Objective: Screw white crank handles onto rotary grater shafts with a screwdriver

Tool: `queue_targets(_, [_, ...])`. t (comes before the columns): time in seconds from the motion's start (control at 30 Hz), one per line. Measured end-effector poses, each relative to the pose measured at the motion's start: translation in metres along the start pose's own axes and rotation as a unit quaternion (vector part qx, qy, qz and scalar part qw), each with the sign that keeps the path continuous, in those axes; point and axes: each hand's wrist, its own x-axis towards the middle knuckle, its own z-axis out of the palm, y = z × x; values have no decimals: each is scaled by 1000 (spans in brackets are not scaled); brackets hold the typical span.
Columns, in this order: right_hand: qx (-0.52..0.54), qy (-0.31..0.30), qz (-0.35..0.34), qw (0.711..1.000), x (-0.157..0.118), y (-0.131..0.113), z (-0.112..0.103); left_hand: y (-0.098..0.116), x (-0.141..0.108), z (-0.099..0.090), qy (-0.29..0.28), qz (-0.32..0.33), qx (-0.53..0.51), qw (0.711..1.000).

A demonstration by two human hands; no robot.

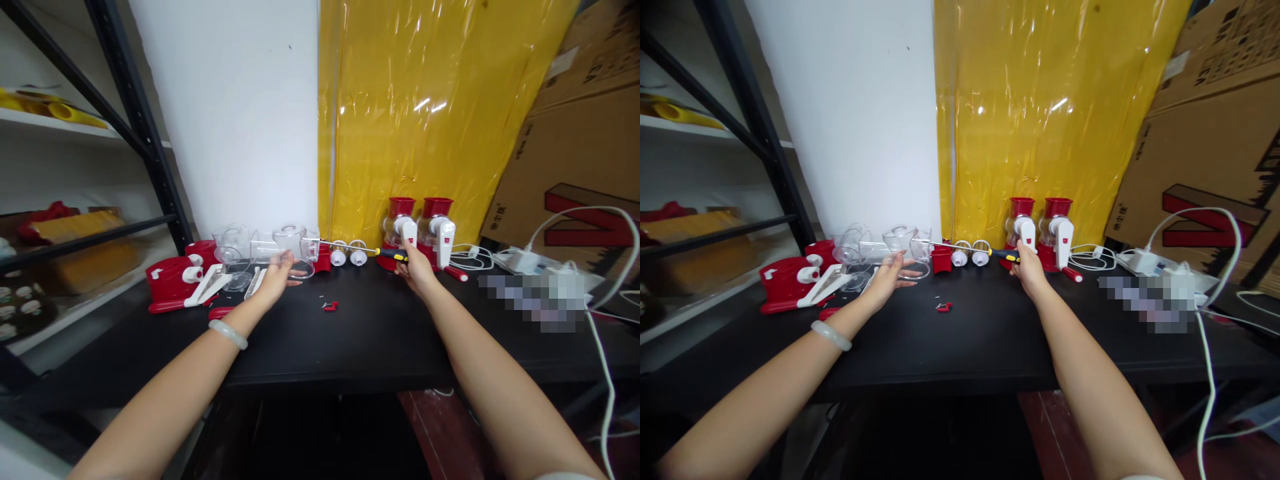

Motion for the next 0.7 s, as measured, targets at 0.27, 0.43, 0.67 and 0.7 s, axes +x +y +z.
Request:
queue_targets(0.27, [156,-60,23,986,-8,-13,-1,0,1,0,-4,-1,2,1000])
queue_targets(0.43, [138,-79,1,987,-6,-10,-4,0,2,0,8,-3,-13,1000])
queue_targets(0.67, [37,-52,-17,998,-1,-1,-2,0,4,0,10,-7,-14,1000])
queue_targets(0.7, [39,-52,-18,998,-2,-2,-2,0,4,0,11,-8,-15,1000])
